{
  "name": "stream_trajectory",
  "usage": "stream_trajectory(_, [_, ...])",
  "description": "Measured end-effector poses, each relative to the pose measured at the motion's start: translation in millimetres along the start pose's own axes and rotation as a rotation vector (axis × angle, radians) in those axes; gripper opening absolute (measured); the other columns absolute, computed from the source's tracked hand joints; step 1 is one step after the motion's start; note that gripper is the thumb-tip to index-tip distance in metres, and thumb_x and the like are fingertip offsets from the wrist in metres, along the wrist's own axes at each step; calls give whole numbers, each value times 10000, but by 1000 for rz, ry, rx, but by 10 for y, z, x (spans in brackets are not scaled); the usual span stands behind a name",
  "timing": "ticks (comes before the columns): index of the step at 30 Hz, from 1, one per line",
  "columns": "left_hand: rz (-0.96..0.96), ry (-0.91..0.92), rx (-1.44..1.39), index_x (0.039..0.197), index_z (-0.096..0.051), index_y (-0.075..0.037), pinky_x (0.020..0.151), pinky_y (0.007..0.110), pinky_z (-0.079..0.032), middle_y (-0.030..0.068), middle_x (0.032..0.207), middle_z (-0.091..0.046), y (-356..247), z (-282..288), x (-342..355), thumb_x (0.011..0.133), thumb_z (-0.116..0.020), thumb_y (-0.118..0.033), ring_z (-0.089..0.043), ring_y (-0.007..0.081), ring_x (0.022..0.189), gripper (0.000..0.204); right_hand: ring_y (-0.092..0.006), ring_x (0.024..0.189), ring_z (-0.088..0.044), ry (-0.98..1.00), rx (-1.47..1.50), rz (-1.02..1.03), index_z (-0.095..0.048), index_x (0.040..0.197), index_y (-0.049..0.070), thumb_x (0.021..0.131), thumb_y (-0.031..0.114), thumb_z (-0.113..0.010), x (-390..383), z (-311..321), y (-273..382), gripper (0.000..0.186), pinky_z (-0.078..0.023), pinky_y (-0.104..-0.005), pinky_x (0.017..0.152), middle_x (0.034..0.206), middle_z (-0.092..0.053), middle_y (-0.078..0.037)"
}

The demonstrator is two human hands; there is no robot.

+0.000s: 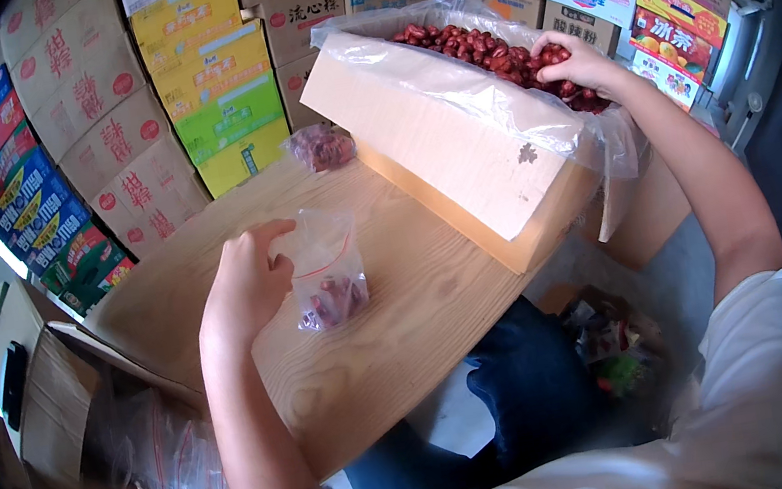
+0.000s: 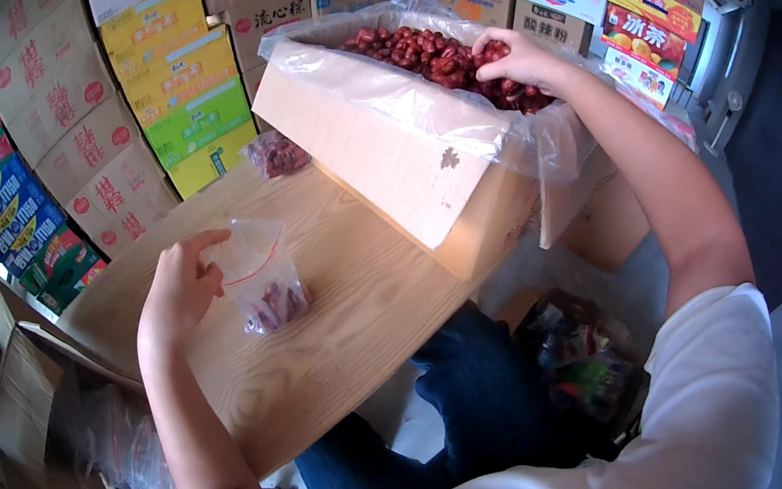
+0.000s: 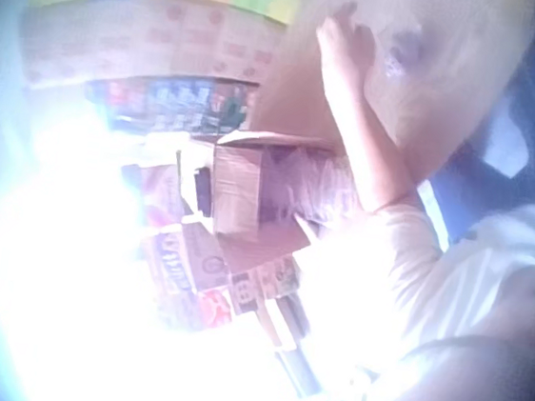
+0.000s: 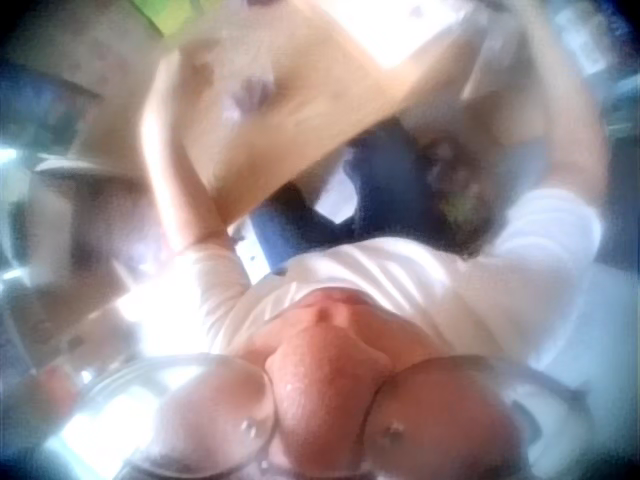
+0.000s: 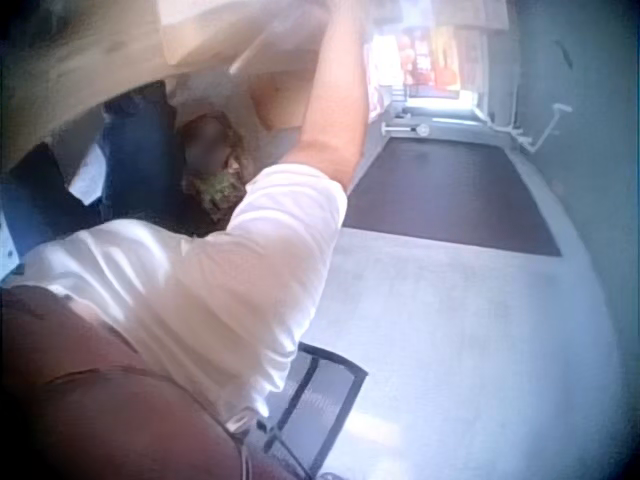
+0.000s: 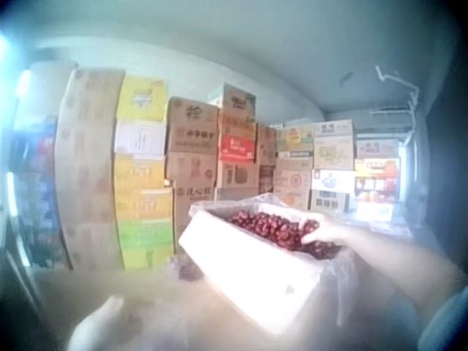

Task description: The person repeatedly scoops dried red dates from a large box into small ziplock bags, seals each bag, and places it on the table. The process is repeated multiple times throughout the clip.

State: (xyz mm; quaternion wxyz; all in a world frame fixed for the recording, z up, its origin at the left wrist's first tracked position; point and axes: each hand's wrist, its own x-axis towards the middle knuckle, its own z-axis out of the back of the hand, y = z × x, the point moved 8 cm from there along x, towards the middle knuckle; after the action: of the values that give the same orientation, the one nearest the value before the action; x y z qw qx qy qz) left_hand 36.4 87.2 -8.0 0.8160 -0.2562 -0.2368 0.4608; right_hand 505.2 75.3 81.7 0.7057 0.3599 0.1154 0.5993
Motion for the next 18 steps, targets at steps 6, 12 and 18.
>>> stream_trajectory(6, [-106,7,-96,1197,-570,42,596,302,-516,187,1088,-659,83,-27,36,785,-510,46,-681,193,645,417,-160,724,-623,58,405,-15,-523,1083,111,851,183,-647,3,153,729,274,-518,-285,527,970,-586,-69])
stream_trajectory(12, [-117,34,-161,1220,-538,73,588,298,-514,181,1142,-634,45,-35,17,780,-522,61,-693,199,675,441,-166,799,-656,400,638,134,-551,1115,87,832,221,-677,-330,-833,1880,338,-565,-283,615,1025,-634,-118])
stream_trajectory(18, [-105,-3,-190,1222,-513,88,585,299,-525,193,1105,-623,122,5,39,780,-530,54,-695,209,687,443,-157,701,-625,869,687,-51,-542,1098,44,811,223,-682,-876,-2251,2287,365,-549,-292,600,896,-650,-148])
